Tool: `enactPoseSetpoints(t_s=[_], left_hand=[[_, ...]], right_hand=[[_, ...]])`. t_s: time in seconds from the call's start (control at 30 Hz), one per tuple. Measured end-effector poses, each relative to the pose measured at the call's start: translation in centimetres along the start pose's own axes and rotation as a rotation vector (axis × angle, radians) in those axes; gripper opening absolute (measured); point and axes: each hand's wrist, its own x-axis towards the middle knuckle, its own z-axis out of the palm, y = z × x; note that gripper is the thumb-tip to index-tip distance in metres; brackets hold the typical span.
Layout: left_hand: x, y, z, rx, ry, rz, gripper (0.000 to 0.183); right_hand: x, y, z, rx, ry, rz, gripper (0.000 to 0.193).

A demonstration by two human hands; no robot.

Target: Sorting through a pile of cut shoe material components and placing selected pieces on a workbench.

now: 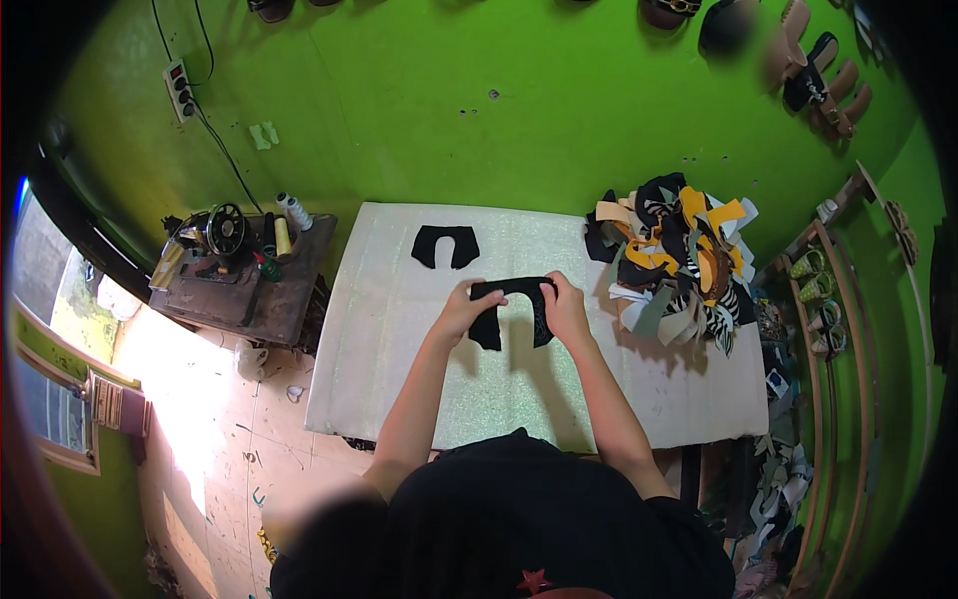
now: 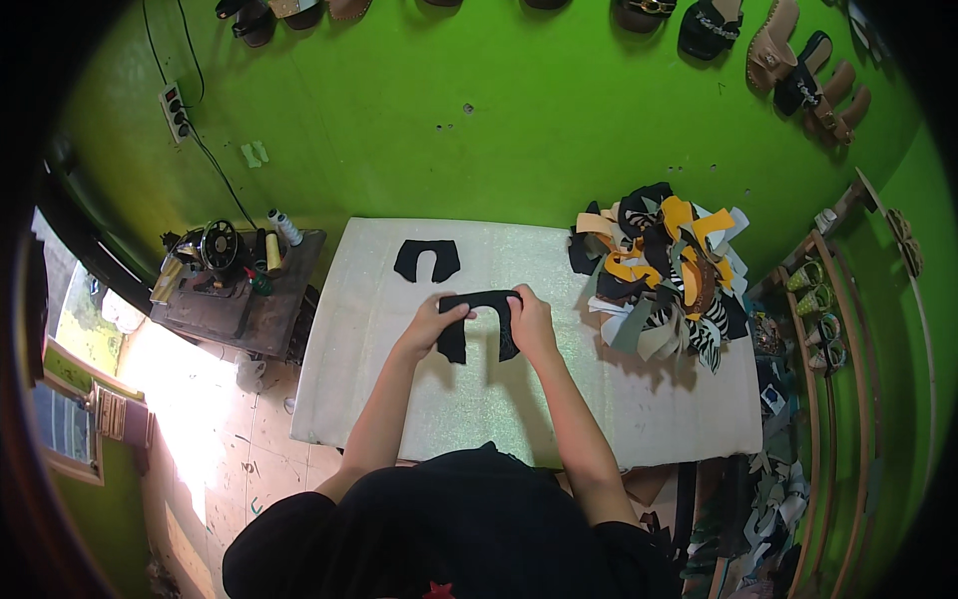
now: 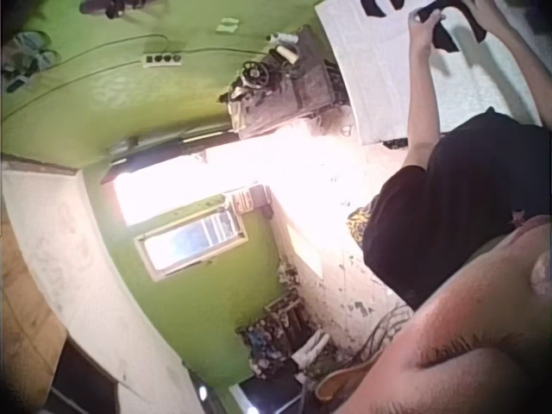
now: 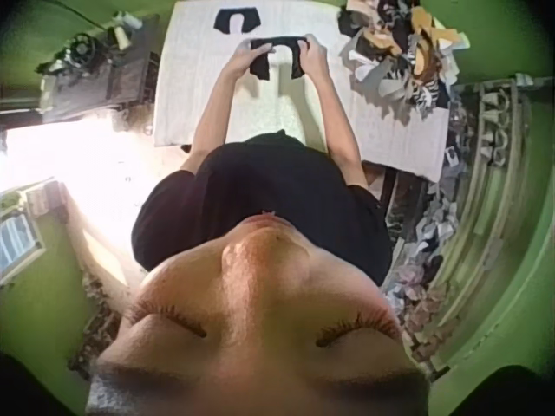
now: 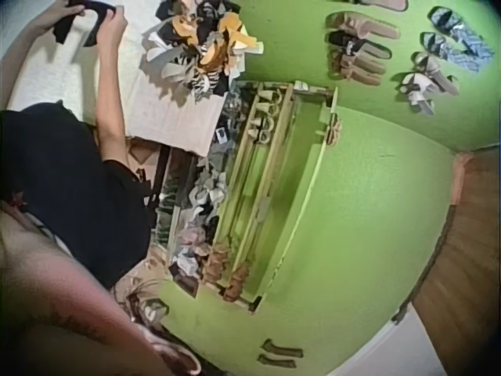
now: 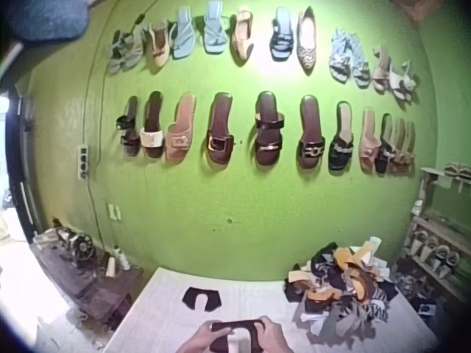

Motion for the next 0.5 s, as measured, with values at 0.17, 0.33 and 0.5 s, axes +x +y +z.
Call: enactPoseSetpoints(t_s=[0.17, 0.33, 0.5], left_hand=[[-0.5, -4.6, -3.4, -0.156, -0.126, -0.284, 0.03], [0.1, -8.4, -7.1, -0.017, 0.124, -0.256, 0.029], [3.7, -6.8, -9.4, 0.2, 0.235, -0.126, 0.027]], right_hand=[[-0.6, 2.9, 3.5, 0.026, 0.023, 0.026, 0.018], [-0.6, 5.5, 7.8, 0.311, -0.232, 0.41, 0.021], [2.7, 6.5, 11.5, 0.325, -0.333, 0.336, 0.023]])
